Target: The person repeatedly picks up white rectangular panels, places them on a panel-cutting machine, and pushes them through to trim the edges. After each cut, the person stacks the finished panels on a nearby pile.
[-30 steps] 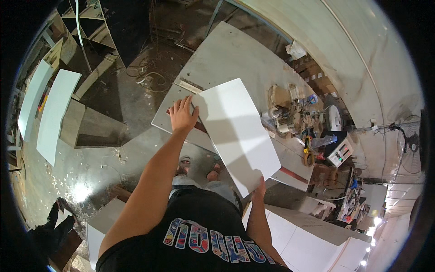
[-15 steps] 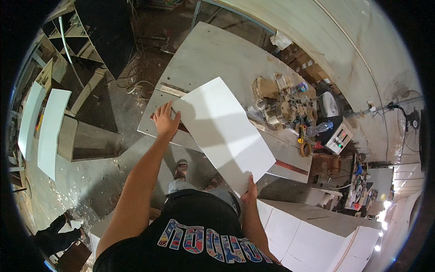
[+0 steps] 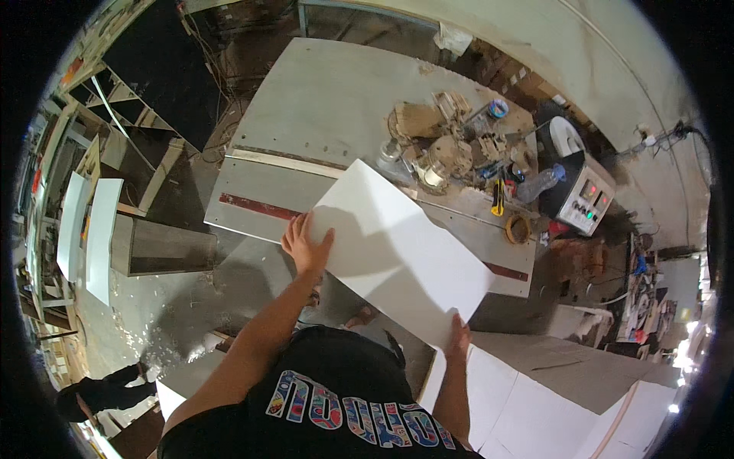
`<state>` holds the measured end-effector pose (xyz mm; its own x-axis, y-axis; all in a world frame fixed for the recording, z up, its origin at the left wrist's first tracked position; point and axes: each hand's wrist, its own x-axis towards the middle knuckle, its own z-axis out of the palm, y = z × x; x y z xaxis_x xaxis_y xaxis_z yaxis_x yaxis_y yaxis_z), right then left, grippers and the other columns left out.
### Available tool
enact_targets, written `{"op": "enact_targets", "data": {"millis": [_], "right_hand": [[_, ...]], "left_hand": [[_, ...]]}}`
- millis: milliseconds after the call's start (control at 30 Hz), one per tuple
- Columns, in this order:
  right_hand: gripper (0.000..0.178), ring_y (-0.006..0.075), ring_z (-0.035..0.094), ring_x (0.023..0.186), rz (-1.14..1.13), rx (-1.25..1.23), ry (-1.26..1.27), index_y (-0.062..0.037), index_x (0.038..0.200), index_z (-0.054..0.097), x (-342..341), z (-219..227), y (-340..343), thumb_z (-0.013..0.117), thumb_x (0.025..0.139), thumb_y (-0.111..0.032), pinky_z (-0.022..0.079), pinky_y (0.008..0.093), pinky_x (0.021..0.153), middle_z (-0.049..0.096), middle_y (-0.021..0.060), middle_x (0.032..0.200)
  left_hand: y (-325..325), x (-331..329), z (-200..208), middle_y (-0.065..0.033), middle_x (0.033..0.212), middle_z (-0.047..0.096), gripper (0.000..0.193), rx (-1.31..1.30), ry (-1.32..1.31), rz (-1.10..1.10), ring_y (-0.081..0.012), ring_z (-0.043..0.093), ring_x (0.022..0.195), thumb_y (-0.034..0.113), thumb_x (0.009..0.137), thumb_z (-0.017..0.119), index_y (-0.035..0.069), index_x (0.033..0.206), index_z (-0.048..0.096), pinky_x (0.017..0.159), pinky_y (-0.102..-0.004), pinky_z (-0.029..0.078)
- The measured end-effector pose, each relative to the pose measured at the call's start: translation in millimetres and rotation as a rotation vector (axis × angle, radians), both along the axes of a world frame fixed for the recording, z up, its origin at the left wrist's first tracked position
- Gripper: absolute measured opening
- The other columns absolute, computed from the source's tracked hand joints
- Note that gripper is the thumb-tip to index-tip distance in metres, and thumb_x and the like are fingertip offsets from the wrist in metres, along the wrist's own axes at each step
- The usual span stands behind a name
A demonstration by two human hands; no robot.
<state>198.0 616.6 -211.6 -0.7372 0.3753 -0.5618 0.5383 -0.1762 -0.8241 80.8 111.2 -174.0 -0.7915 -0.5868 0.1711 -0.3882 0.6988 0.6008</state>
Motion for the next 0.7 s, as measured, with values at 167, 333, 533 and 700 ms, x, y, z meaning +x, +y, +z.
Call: {"op": "enact_targets", "data": {"millis": [167,333,533,700], "right_hand": [[0.072,0.0268,0.061,0.130,-0.007,0.125,0.035,-0.0002,0.162,0.049,-11.0,11.2,73.4,0.079,0.105,-0.034,0.049,0.0440,0.114,0.063,0.0151,0.148],[0.085,0.0324,0.051,0.150,0.157,0.330,0.239,-0.0028,0.176,0.025,-26.0,33.7,114.8,0.072,0.109,-0.024,0.040,0.0446,0.124,0.046,0.0214,0.170],[0.079,0.0324,0.048,0.154,0.201,0.388,0.238,-0.0055,0.178,0.024,-39.3,36.4,136.1,0.065,0.111,-0.013,0.039,0.0448,0.126,0.041,0.0222,0.175],[0.083,0.0301,0.047,0.154,0.170,0.310,0.217,-0.0059,0.178,0.025,-48.5,34.6,136.6,0.070,0.110,-0.020,0.037,0.0430,0.127,0.041,0.0185,0.175]], "left_hand": [[83.2,0.3,1.2,-0.0059,0.161,0.056,0.081,0.059,-0.027,-0.039,-0.0346,0.041,0.155,0.045,0.085,0.088,0.015,0.156,0.063,0.128,-0.0594,0.020],[140.0,-13.7,4.4,-0.0046,0.162,0.055,0.082,0.065,-0.066,-0.030,-0.0384,0.041,0.151,0.045,0.084,0.089,0.017,0.157,0.063,0.127,-0.0597,0.023],[163.1,-16.5,9.9,-0.0053,0.162,0.055,0.082,0.057,-0.095,-0.010,-0.0399,0.041,0.150,0.043,0.083,0.090,0.016,0.156,0.063,0.126,-0.0607,0.025],[160.7,-14.7,6.3,-0.0049,0.163,0.055,0.079,0.052,-0.102,0.009,-0.0379,0.041,0.152,0.044,0.086,0.088,0.017,0.155,0.064,0.127,-0.0596,0.023]]}}
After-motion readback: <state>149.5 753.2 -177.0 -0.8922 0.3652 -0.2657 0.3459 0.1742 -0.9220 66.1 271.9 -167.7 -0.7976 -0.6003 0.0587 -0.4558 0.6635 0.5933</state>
